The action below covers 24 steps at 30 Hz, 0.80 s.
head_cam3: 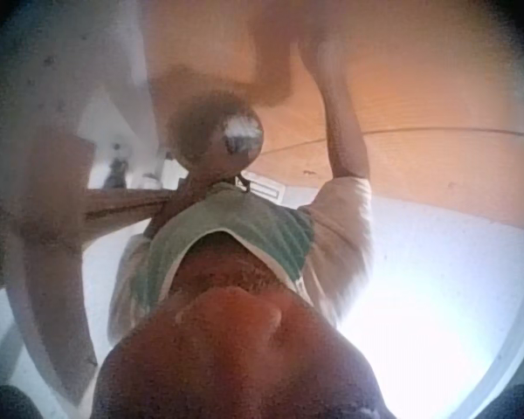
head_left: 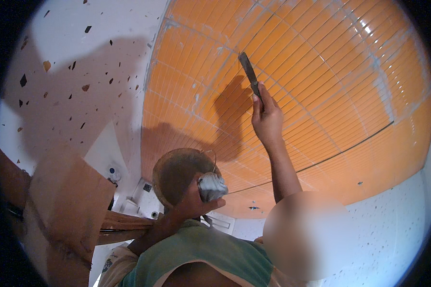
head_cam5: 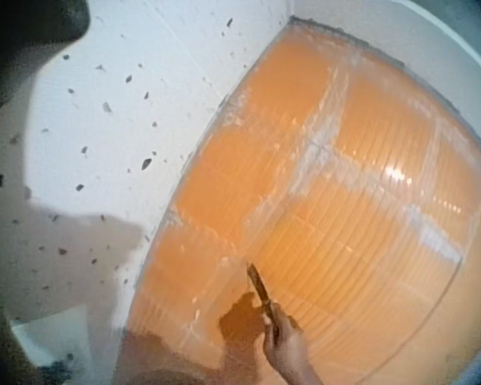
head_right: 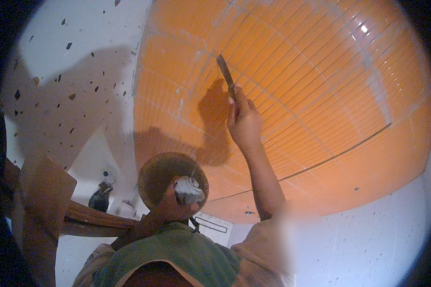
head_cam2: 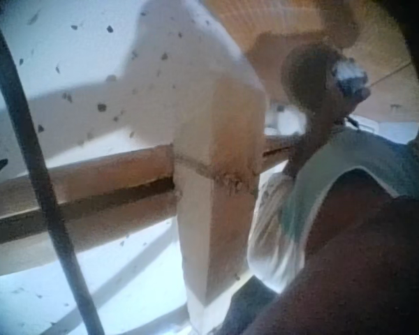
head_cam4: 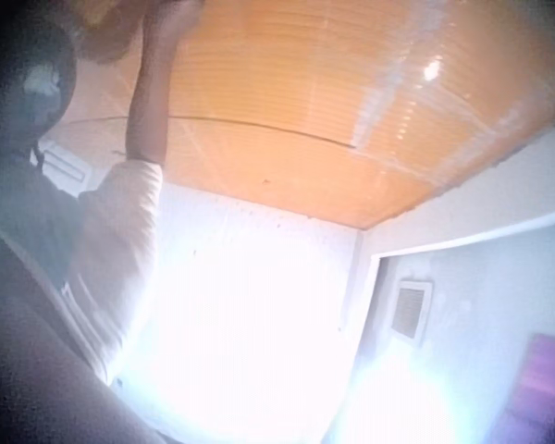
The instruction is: The person applies grout to the gaps between orange ceiling tiles using a small tool and wipes the surface with a cloth. The person repeatedly scoops grout from a bowl, fills the tile joints, and cleans excess material from the tile faces.
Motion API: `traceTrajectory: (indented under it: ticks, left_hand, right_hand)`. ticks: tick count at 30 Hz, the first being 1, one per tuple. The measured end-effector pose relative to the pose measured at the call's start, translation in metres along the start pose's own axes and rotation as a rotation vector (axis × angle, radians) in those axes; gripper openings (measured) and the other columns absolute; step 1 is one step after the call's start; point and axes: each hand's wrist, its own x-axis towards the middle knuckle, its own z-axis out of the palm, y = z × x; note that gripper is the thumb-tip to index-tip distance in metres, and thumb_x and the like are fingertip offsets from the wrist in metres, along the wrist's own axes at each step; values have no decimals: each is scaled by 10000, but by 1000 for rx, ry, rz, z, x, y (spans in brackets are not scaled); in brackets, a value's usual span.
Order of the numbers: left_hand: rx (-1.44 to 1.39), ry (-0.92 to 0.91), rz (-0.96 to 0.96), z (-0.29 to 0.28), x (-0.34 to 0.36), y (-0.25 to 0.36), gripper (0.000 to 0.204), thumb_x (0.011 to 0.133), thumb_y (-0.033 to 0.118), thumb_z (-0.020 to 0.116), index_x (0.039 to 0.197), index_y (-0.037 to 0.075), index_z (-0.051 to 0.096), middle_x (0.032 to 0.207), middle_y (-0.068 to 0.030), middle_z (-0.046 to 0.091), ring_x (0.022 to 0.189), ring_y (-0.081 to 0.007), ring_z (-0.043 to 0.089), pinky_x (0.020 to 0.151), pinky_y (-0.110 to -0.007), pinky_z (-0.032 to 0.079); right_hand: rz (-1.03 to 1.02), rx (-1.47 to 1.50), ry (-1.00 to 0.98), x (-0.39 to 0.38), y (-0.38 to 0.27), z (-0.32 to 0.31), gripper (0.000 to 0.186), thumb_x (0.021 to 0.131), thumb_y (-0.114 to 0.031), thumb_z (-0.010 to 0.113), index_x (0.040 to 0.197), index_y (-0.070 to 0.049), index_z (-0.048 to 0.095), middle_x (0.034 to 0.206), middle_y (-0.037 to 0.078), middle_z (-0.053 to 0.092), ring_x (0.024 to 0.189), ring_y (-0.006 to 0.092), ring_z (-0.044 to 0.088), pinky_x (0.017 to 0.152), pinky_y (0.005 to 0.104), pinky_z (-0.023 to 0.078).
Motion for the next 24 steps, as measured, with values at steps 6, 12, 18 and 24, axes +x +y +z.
traceTrajectory:
  ticks: [6, 12, 18, 24]
  left_hand:
    - [-25, 8, -62, -2, -1, 12, 677, 747, 237, 854, 1228, 4, 438, 1082, -102, 583, 1022, -179, 572, 904, -366, 462]
    - [-53, 7, -2, -2, 5, 12, 695, 746, 227, 852, 1245, 2, 423, 1102, -97, 580, 1043, -168, 562, 924, -359, 458]
    - [-104, -22, -72, 1, 1, 8, 685, 754, 215, 847, 1246, 8, 419, 1096, -86, 579, 1035, -152, 563, 921, -347, 460]
    - [-101, -46, -109, -1, 0, 15, 645, 750, 235, 854, 1210, 27, 452, 1089, -71, 582, 1002, -145, 574, 898, -338, 466]
  right_hand:
    - [26, -7, 118, -30, -17, 52, 506, 944, -123, 593, 1420, -50, 438, 788, 237, 622, 665, 382, 646, 522, 464, 498]
    - [96, 102, -70, -93, 0, 70, 387, 950, -101, 596, 1319, 8, 549, 768, 227, 635, 662, 352, 648, 573, 416, 499]
    - [76, 75, 105, -52, -15, 59, 440, 952, -90, 588, 1378, -27, 497, 826, 220, 623, 693, 352, 638, 564, 424, 501]
    - [171, 49, -70, -80, -17, 82, 455, 944, -78, 599, 1383, -18, 491, 817, 214, 622, 693, 341, 636, 592, 417, 502]
